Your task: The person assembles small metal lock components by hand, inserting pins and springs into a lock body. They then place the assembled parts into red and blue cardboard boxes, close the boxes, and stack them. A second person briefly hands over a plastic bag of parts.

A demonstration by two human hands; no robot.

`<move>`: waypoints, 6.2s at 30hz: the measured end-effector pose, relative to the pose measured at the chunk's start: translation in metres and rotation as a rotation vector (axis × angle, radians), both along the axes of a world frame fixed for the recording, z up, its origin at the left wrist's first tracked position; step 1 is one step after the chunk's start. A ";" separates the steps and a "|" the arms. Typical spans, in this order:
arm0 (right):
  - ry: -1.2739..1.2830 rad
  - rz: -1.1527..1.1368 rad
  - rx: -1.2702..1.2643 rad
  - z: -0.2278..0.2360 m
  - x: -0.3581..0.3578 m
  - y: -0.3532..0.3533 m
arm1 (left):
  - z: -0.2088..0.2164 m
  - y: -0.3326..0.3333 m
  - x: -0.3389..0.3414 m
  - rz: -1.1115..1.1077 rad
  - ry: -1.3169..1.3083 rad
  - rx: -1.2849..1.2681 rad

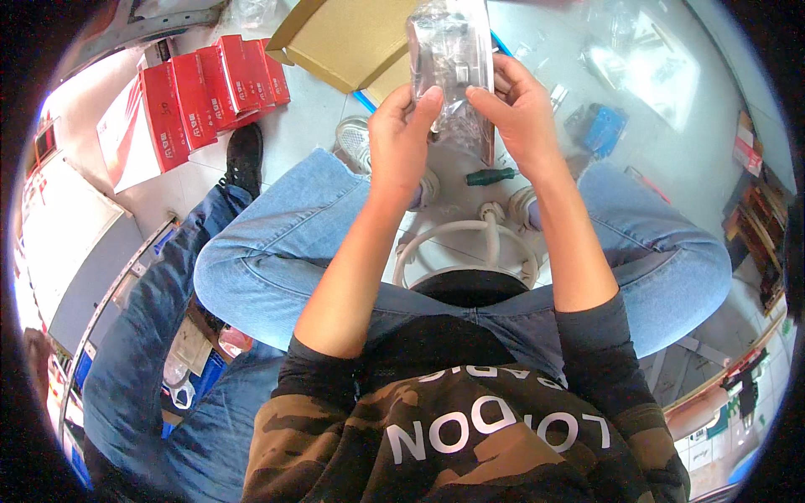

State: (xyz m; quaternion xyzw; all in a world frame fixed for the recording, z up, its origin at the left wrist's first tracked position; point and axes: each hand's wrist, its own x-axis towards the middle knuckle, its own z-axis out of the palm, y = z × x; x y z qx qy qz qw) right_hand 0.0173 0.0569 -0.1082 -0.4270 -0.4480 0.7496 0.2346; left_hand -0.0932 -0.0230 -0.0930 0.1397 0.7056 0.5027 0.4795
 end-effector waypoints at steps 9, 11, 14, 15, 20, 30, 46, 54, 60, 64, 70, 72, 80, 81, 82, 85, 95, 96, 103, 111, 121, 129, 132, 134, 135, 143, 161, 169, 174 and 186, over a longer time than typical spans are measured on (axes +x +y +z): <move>0.108 0.089 -0.174 -0.019 0.011 -0.020 | -0.027 -0.010 -0.011 0.143 -0.164 -0.003; -0.159 -0.004 -0.075 -0.036 0.018 -0.015 | -0.041 -0.014 -0.014 0.132 -0.125 -0.032; -0.484 -0.206 0.051 -0.058 0.048 0.017 | -0.055 -0.020 -0.017 0.121 -0.002 -0.067; -0.502 -0.287 0.001 -0.061 0.064 0.030 | -0.057 -0.021 -0.019 0.079 0.075 -0.089; -0.623 -0.440 -0.136 -0.075 0.115 0.078 | -0.064 -0.020 -0.033 -0.112 0.307 -0.152; -0.691 -0.265 -0.136 -0.100 0.101 0.058 | -0.093 0.003 -0.078 -0.569 0.882 -0.208; -0.705 0.223 0.379 -0.135 0.029 0.056 | -0.185 0.030 -0.092 -0.960 0.851 -0.487; -0.614 0.246 1.065 -0.154 -0.040 0.097 | -0.156 -0.019 -0.063 -0.747 1.143 -0.233; -0.758 0.435 0.837 -0.158 -0.024 0.104 | -0.168 -0.029 -0.071 -0.745 0.921 -0.296; -0.711 0.553 0.913 -0.152 -0.010 0.091 | -0.162 -0.029 -0.071 -0.663 0.920 -0.245; -0.692 0.404 1.038 -0.135 -0.025 0.070 | -0.152 -0.034 -0.078 0.031 1.103 -0.371; -0.632 0.354 1.171 -0.133 -0.033 0.059 | -0.153 -0.037 -0.087 0.313 1.034 -0.458; -0.692 0.394 0.756 -0.135 -0.034 0.023 | -0.127 -0.011 -0.155 0.623 -0.140 0.049; -0.716 0.328 0.720 -0.133 -0.023 0.031 | -0.120 -0.005 -0.160 0.608 -0.189 0.104; -0.739 0.258 0.681 -0.130 -0.014 0.040 | -0.114 0.000 -0.163 0.593 -0.245 0.143; -0.574 0.031 0.324 -0.115 -0.004 0.077 | -0.098 0.000 -0.148 0.740 -0.494 0.119; -0.639 0.723 0.297 -0.102 0.028 0.109 | -0.163 -0.080 -0.030 0.348 -0.245 -0.411; -0.673 0.574 0.385 -0.115 0.036 0.096 | -0.170 -0.084 -0.022 0.326 -0.067 -0.471; -0.890 0.243 0.097 -0.146 0.061 0.046 | -0.164 -0.088 0.009 0.182 0.030 -0.625; -0.905 0.092 -0.174 -0.137 0.059 0.035 | -0.155 -0.079 0.012 0.225 -0.444 -0.770; -0.654 0.253 0.083 -0.198 0.086 0.044 | -0.192 -0.101 0.026 0.339 -0.423 -0.557; -0.618 0.333 0.213 -0.194 0.086 0.046 | -0.193 -0.089 0.043 0.527 -0.320 -0.446; -0.651 0.340 0.200 -0.192 0.083 0.045 | -0.184 -0.087 0.038 0.649 -0.514 -0.314; -0.637 0.330 0.221 -0.192 0.082 0.046 | -0.179 -0.088 0.032 0.616 -0.597 -0.258; -0.662 0.342 0.186 -0.193 0.081 0.045 | -0.177 -0.091 0.029 0.605 -0.653 -0.234; -0.677 0.423 0.126 -0.193 0.084 0.053 | -0.203 -0.105 0.029 0.524 -0.577 -0.171; -0.483 0.069 0.504 -0.129 0.011 0.088 | -0.139 -0.054 -0.044 0.465 0.094 -0.101; -0.431 -0.023 0.436 -0.138 -0.054 0.116 | -0.130 0.004 -0.102 0.489 0.278 0.016; -0.371 0.107 0.468 -0.135 -0.020 0.107 | -0.132 -0.013 -0.095 0.364 0.349 0.102; -0.499 0.112 0.308 -0.152 0.054 0.055 | -0.136 -0.015 -0.107 -0.127 0.735 -0.575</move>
